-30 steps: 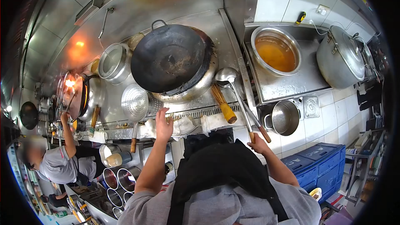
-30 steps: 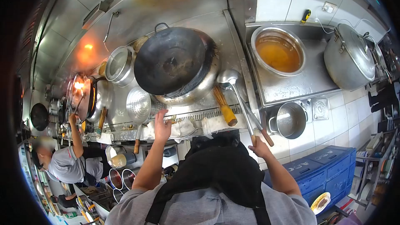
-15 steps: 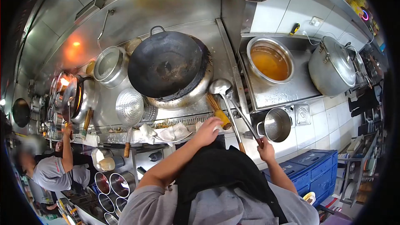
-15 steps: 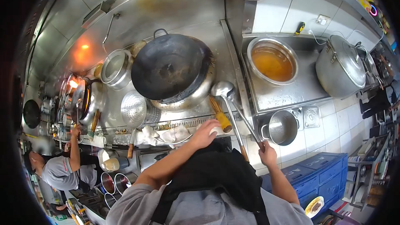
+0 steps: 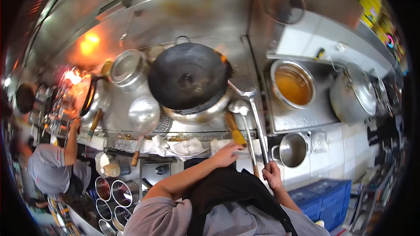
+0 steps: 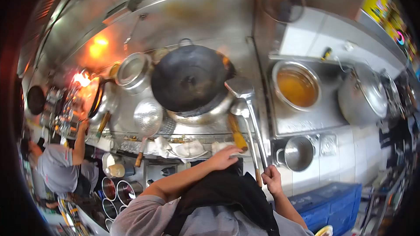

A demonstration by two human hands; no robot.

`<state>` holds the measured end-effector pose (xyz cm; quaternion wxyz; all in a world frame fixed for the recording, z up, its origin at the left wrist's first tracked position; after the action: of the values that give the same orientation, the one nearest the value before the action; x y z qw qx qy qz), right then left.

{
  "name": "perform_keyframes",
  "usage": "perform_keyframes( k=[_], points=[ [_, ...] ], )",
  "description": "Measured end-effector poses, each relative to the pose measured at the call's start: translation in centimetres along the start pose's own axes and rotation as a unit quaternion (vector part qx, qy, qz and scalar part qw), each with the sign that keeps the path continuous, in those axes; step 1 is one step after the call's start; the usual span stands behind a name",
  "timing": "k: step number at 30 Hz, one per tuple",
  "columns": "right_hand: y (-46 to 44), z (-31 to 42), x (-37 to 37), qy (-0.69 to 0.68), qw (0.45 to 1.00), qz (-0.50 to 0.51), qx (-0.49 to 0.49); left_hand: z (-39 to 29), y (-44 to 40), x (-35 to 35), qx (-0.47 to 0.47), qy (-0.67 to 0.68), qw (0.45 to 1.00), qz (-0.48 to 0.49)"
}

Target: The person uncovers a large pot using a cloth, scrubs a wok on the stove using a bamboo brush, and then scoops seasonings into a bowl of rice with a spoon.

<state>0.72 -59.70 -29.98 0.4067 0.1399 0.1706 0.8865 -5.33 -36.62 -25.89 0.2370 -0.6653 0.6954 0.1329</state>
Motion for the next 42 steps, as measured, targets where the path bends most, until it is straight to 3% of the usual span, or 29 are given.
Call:
perform_keyframes(
  k=[1,4,5,7,8,9,11,13,15,17,19,23,24,25,28,29,30,32,33,34,35,37,39,42],
  points=[
    [-1.2,0.6,2.1,-0.007,0.999,0.031,0.025,0.0,0.4,-0.1,-0.026,0.041,0.998,0.025],
    [-4.5,5.7,12.3,-0.070,0.977,0.195,0.060,-0.8,0.8,-2.2,-0.021,0.157,0.987,-0.026],
    [-5.4,7.1,16.1,-0.086,0.964,0.245,0.063,-1.5,1.3,-3.2,-0.088,0.359,0.928,-0.041],
    [-7.1,10.0,22.9,-0.135,0.930,0.327,0.097,-1.5,3.4,-8.6,-0.133,0.465,0.861,-0.157],
    [-8.7,9.8,25.7,-0.067,0.932,0.341,0.100,-0.9,4.8,-11.7,-0.132,0.480,0.841,-0.213],
    [-10.1,9.5,28.6,-0.012,0.935,0.341,0.094,1.0,6.4,-15.7,-0.091,0.401,0.859,-0.306],
    [-10.3,11.5,34.2,0.114,0.894,0.429,0.051,5.4,11.2,-21.7,-0.097,0.493,0.738,-0.450],
    [-11.8,10.6,37.3,0.167,0.874,0.455,0.000,8.0,17.9,-29.4,-0.164,0.468,0.699,-0.515],
    [-13.3,8.1,38.2,0.176,0.884,0.428,0.063,13.3,23.0,-36.4,-0.187,0.408,0.720,-0.530],
    [-14.0,5.7,37.7,0.267,0.881,0.379,0.091,16.9,27.2,-43.7,-0.285,0.202,0.777,-0.523],
    [-14.1,3.3,36.5,0.269,0.880,0.370,0.131,21.2,30.1,-51.5,-0.297,-0.042,0.808,-0.507],
    [-12.9,4.5,35.0,0.338,0.889,0.279,0.136,23.0,31.7,-60.4,-0.391,-0.177,0.752,-0.501],
    [-12.9,4.2,33.5,0.268,0.919,0.256,0.136,23.4,31.6,-60.7,-0.388,-0.172,0.757,-0.497],
    [-13.0,5.0,30.8,0.306,0.932,0.181,0.072,23.7,32.1,-60.7,-0.401,-0.171,0.744,-0.506],
    [-10.6,6.3,20.5,0.403,0.909,-0.082,-0.061,24.5,33.4,-57.2,-0.411,-0.106,0.736,-0.527],
    [-9.2,5.2,16.4,0.321,0.929,-0.180,-0.035,24.2,34.1,-55.0,-0.386,-0.077,0.731,-0.558],
    [-7.2,5.0,13.5,0.353,0.889,-0.291,0.008,22.8,34.4,-52.7,-0.343,-0.039,0.736,-0.582],
    [-5.4,-0.4,8.0,0.449,0.824,-0.333,0.092,23.2,36.4,-47.3,-0.235,-0.004,0.734,-0.637],
    [-4.1,-1.8,7.0,0.502,0.779,-0.347,0.142,23.7,37.7,-44.5,-0.235,0.011,0.743,-0.627],
    [-3.8,-7.1,3.7,0.476,0.776,-0.343,0.231,21.3,37.7,-42.6,-0.234,0.063,0.742,-0.626],
    [-5.0,-10.7,2.9,0.635,0.698,-0.224,0.245,21.4,39.0,-40.4,-0.223,0.071,0.746,-0.623],
    [-5.2,-12.1,2.7,0.523,0.772,-0.227,0.282,17.6,39.4,-37.9,-0.271,0.151,0.735,-0.603],
    [-6.7,-11.8,2.6,0.526,0.785,-0.235,0.228,15.7,40.3,-35.9,-0.308,0.135,0.742,-0.580],
    [-6.4,-9.0,3.4,0.495,0.780,-0.291,0.250,12.9,41.1,-33.2,-0.307,0.093,0.725,-0.609]
  ],
)
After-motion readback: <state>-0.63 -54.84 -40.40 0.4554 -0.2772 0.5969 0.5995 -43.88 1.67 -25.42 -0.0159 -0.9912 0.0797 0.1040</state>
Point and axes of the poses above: each hand's wrist, its own y-axis away from the middle knuckle, its own x-axis out of the palm, z = x × y, the point moved 9 cm from there along -y, towards the middle knuckle, and after that the axes turned 8 degrees about x, right-handed, at the moved point
